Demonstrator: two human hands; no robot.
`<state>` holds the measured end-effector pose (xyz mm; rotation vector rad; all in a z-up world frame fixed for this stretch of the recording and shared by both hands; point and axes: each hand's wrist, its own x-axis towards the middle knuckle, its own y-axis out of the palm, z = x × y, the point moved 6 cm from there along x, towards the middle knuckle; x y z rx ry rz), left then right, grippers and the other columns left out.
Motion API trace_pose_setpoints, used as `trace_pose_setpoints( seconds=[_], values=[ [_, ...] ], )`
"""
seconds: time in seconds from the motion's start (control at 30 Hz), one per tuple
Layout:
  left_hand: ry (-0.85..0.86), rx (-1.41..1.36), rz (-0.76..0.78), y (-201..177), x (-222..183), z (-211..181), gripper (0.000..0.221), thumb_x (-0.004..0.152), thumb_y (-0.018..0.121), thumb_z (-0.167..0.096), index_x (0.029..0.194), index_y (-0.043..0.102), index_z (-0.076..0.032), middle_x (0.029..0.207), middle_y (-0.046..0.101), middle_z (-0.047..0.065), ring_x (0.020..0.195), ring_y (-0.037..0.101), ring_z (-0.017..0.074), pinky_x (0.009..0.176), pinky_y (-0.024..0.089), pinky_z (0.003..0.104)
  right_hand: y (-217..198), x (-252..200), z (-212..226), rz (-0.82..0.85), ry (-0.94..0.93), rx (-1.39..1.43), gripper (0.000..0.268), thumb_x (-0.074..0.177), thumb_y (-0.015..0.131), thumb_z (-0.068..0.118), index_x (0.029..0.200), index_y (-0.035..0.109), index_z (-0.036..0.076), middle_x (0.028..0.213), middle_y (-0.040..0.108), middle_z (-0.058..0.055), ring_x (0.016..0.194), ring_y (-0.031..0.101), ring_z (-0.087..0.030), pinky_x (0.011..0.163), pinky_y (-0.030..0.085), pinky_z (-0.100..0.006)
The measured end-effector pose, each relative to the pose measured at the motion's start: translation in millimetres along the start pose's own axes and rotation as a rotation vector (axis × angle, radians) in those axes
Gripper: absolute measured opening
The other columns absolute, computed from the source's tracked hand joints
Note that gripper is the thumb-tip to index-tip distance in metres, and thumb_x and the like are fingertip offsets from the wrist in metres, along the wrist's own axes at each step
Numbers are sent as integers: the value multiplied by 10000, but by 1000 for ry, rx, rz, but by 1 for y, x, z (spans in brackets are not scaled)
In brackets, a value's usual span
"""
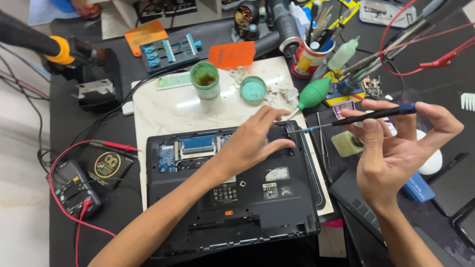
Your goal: The person installs a keyboard into a laptop and luego uses a screwdriver to secure internal components inside the open laptop chassis.
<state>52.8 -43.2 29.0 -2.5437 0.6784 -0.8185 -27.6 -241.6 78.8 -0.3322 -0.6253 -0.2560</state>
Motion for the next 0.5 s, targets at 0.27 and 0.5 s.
trace_pose_setpoints(
  seconds=[0.27, 0.5],
  values=[
    [-88, 185, -292, -96, -76, 22, 284, 975, 704, -162, 1217, 653, -23, 1196, 648, 146, 1146, 655, 334, 982, 507, 409, 12, -10, -14, 51, -15, 9, 438, 1237, 463, -82, 1480, 180, 146, 1296, 543, -185, 1093, 689, -291, 944, 626, -345],
    [-291, 350, -675, -151, -174, 59, 158, 1022, 582, 6, 1135, 692, -2, 1092, 657, 146, 1055, 656, 309, 937, 505, 381, 75, 1, -11, -252, 440, 809, 479, 1071, 535, -164, 1433, 225, -122, 1200, 596, -273, 978, 738, -393, 842, 660, -437]
  ],
)
